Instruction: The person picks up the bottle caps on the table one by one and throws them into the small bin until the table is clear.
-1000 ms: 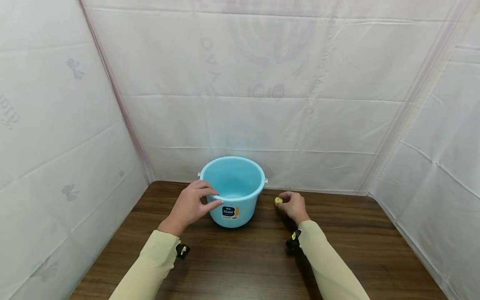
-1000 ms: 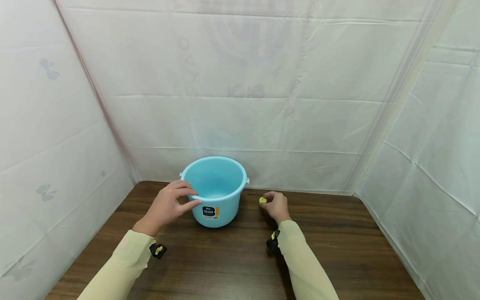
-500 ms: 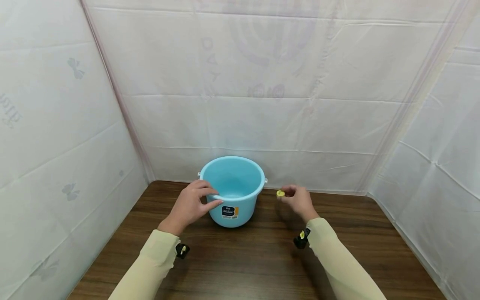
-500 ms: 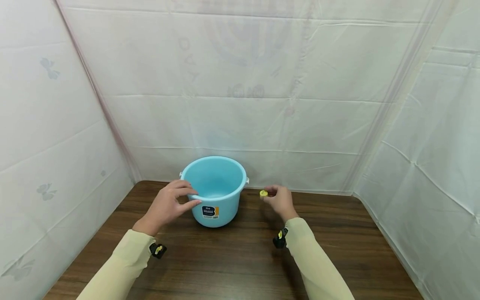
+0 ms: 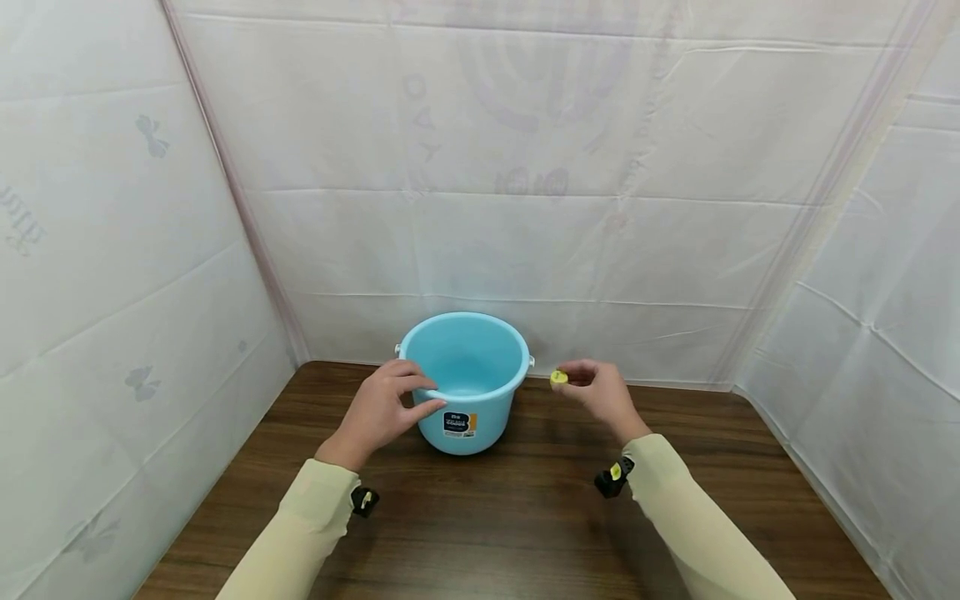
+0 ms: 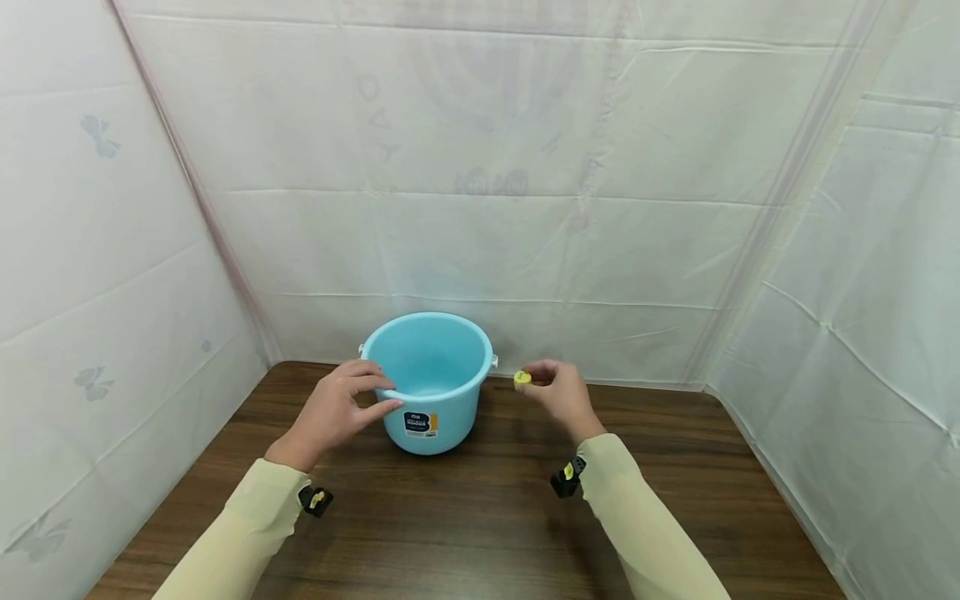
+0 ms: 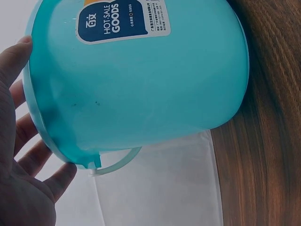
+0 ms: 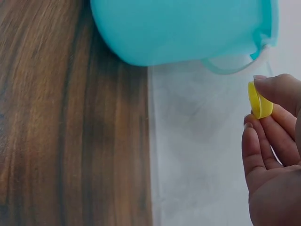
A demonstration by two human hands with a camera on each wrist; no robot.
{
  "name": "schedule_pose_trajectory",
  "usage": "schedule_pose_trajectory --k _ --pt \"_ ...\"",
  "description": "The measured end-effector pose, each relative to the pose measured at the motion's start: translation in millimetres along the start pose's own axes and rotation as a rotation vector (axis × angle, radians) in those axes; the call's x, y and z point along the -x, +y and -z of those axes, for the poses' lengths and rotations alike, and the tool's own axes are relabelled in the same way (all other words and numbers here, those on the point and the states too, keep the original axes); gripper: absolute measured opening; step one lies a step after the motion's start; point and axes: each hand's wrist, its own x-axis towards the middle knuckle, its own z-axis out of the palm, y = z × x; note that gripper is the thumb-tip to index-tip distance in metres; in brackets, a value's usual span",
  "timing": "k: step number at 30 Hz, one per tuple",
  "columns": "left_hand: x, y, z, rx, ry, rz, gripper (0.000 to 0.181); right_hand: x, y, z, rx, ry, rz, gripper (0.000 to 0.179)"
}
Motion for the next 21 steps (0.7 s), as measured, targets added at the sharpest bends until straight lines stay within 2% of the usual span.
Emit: schedule_pose_trajectory --k 6,12,21 --pt "0.1 0.5 0.5 -0.001 -0.004 0.003 0.026 1.6 -16 5 -0.025 -0.006 0.007 0.034" --pt "0.1 0.5 0.1 -0.001 -0.004 -0.001 0.026 0.8 -32 10 -0.038 0.007 0.051 0.033" --pt "1.5 1.4 0.7 0.002 -0.003 0.004 0.026 -2.1 -53 4 -0.073 0.004 0.113 0.031"
